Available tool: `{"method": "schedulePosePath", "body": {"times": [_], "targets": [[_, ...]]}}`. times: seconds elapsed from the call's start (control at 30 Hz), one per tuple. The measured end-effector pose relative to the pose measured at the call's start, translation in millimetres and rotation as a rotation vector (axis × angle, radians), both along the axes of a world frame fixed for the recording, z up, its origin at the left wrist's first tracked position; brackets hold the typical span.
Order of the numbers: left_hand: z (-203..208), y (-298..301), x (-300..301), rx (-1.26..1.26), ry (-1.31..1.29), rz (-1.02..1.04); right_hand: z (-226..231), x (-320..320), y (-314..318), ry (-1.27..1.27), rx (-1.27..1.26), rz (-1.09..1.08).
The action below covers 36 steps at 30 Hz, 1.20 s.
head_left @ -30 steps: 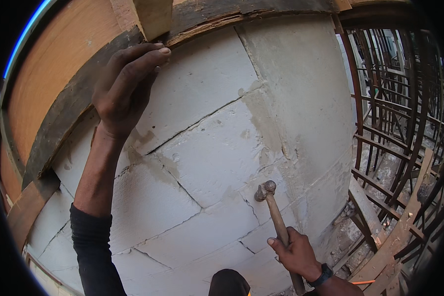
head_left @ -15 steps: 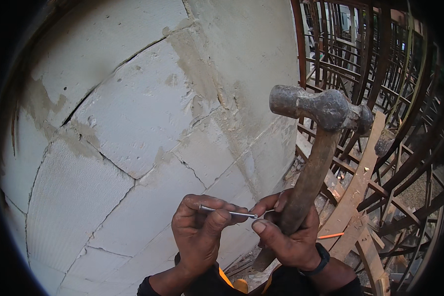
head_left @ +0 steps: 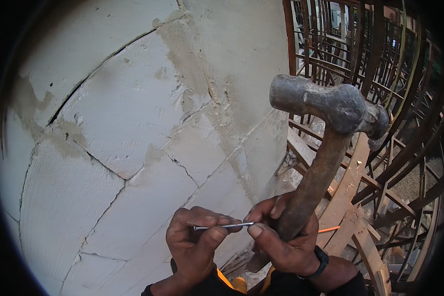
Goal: The person hammers nails into wooden beams of a building frame while standing on an elevated scaffolding, taking new nails from a container.
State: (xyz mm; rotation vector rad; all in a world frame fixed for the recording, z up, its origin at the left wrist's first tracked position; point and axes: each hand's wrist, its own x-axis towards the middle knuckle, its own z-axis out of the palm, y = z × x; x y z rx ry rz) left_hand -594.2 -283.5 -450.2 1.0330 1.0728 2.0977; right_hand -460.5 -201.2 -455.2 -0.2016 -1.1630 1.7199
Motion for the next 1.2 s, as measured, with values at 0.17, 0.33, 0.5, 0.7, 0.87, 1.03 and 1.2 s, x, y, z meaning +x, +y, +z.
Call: {"method": "schedulePosePath", "body": {"times": [0.17, 0.33, 0.5, 0.7, 0.87, 1.03, 1.2], "targets": [[-10.2, 1.4, 14.5, -0.281, 0.208, 0.104, -12.4, 10.4, 13.6, -0.198, 0.116, -0.040], [-28.5, -12.5, 21.0, -0.585, 0.527, 0.053, -24.9, 12.0, 20.1, -0.274, 0.104, 0.058], [-40.0, -10.9, 32.4, -0.608, 0.536, 0.041, -38.2, 19.8, 22.5, -0.395, 0.171, 0.079], [-47.3, -16.2, 20.4, -0.602, 0.470, 0.012, -39.8, 15.7, 21.7, -0.379, 0.202, 0.100], [-60.7, -10.7, 23.8, -0.579, 0.490, 0.021, -37.1, 16.6, 26.1, -0.387, 0.191, 0.121], [-71.0, -10.3, 35.0, -0.527, 0.463, 0.130, -36.8, 22.6, 28.0, -0.485, 0.246, 0.147], [-62.0, -15.5, 33.6, -0.673, 0.567, 0.093, -39.9, 21.1, 31.1, -0.568, 0.274, 0.178]]}}
